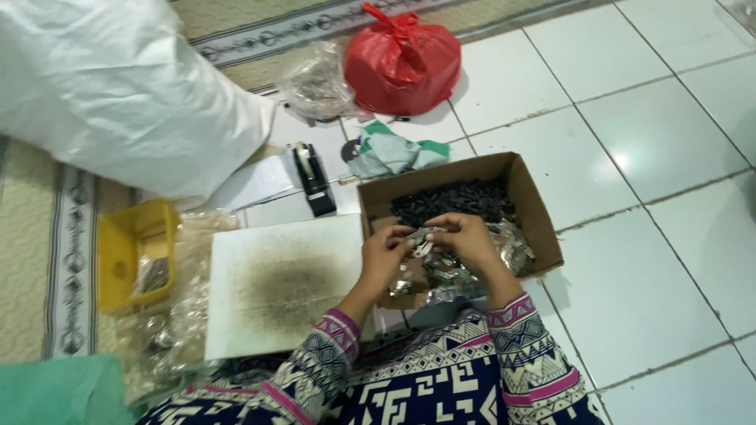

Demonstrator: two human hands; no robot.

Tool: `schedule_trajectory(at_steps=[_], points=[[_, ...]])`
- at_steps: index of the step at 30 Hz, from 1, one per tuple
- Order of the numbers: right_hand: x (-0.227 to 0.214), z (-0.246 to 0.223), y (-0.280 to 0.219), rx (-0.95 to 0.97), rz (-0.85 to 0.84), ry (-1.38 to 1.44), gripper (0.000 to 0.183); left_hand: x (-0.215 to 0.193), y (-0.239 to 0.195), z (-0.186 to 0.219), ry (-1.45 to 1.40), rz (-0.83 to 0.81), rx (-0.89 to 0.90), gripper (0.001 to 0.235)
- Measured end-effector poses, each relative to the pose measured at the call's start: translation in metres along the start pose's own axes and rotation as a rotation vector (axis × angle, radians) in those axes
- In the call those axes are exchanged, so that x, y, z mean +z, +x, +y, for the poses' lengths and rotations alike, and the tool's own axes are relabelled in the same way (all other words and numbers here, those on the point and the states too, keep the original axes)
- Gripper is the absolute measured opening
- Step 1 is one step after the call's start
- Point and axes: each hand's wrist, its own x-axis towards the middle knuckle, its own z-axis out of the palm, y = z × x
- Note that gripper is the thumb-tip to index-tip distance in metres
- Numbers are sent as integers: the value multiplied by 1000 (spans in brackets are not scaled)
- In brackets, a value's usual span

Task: The person sorts small metallic and plastic components by hand from a cardboard box onto a white board.

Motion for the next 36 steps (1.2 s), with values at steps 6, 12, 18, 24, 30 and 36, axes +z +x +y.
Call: schedule_trajectory(at_steps=[6,12,18,24,30,36], points=[[94,20,-7,-19,-97,-7,40,-88,-66,21,-18,42,-120,43],[187,31,-48,-11,-176,-77,31,-161,-113,-8,240,200,-164,52],[220,43,-52,-50,-105,-202,24,-190,-98,-28,359,275,-157,44],[229,42,-54,-119,-46,-373,22,-206,-71,-53,400,269,-93,46],[232,23,-69,-484,-71,-619,31,-210,-101,13,761,274,118,29],[205,24,-52,-447,-44,-522,32,-207,-94,-3,791,343,186,29]])
